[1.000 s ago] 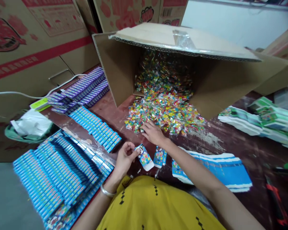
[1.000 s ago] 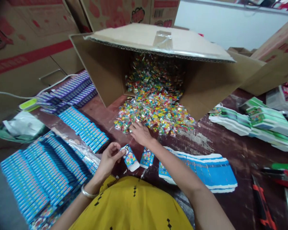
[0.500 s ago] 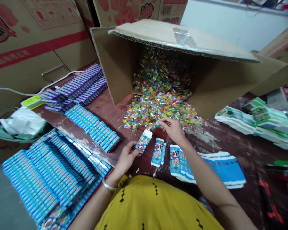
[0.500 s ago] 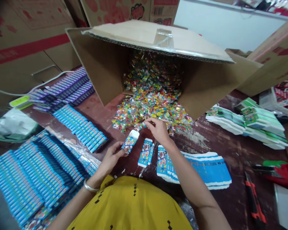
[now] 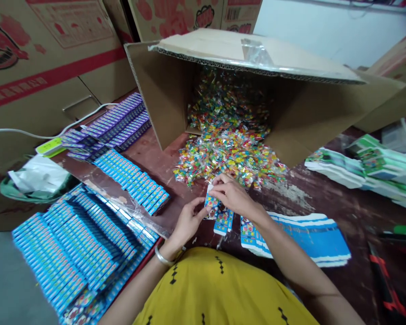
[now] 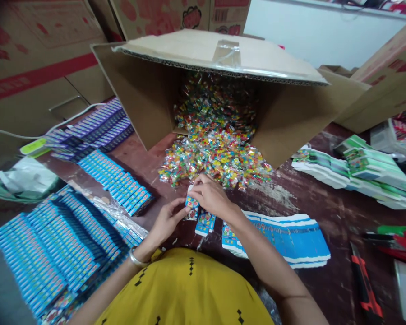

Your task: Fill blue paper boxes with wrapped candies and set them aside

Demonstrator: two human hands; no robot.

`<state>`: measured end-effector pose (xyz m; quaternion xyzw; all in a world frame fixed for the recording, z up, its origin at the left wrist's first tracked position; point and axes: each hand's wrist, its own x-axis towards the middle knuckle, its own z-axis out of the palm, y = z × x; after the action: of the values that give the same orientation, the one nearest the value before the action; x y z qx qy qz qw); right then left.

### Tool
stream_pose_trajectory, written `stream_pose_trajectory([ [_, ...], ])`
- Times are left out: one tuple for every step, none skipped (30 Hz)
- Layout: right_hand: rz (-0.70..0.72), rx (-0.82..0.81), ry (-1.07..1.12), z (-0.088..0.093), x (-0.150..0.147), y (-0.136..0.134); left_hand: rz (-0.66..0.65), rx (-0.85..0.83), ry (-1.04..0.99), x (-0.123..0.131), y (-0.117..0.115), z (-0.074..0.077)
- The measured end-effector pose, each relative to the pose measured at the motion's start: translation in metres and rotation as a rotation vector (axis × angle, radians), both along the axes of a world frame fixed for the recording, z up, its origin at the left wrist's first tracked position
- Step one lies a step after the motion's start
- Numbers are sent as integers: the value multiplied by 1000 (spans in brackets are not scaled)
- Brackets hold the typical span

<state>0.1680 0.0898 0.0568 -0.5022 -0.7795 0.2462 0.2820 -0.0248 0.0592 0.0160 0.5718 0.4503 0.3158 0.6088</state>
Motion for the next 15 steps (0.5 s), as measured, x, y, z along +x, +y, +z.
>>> stream_pose_trajectory([
  [-10,17,50,0,0,-2,29,-9,-32,1,1,0],
  [-39,26,112,-1,0,-4,68,-21,-77,2,1,1],
  [-76,20,183,-2,1,-7,112,-30,-126,3,1,1],
  [-113,-6,259,-5,2,-10,157,-33,-169,5,2,2],
  [-145,-50,333,-9,2,-13,196,-31,-195,6,1,3],
  [-167,-109,399,-14,1,-17,220,-27,-207,7,1,4],
  [-183,-172,458,-20,0,-20,227,-23,-211,8,1,4],
  [-202,-227,508,-26,-2,-24,218,-24,-210,9,0,5],
  [-227,-266,548,-32,-4,-27,202,-25,-210,10,-1,5],
  [-257,-282,578,-36,-6,-30,184,-27,-211,10,-1,5],
  [-282,-281,597,-39,-8,-31,163,-30,-215,10,-1,5],
  [-300,-265,606,-41,-9,-33,136,-37,-219,10,-1,4],
  [-309,-238,605,-42,-10,-33,102,-46,-222,10,0,4],
  [-309,-208,595,-42,-11,-33,61,-55,-225,9,0,4],
  [-302,-178,582,-41,-11,-34,19,-65,-231,8,1,5],
])
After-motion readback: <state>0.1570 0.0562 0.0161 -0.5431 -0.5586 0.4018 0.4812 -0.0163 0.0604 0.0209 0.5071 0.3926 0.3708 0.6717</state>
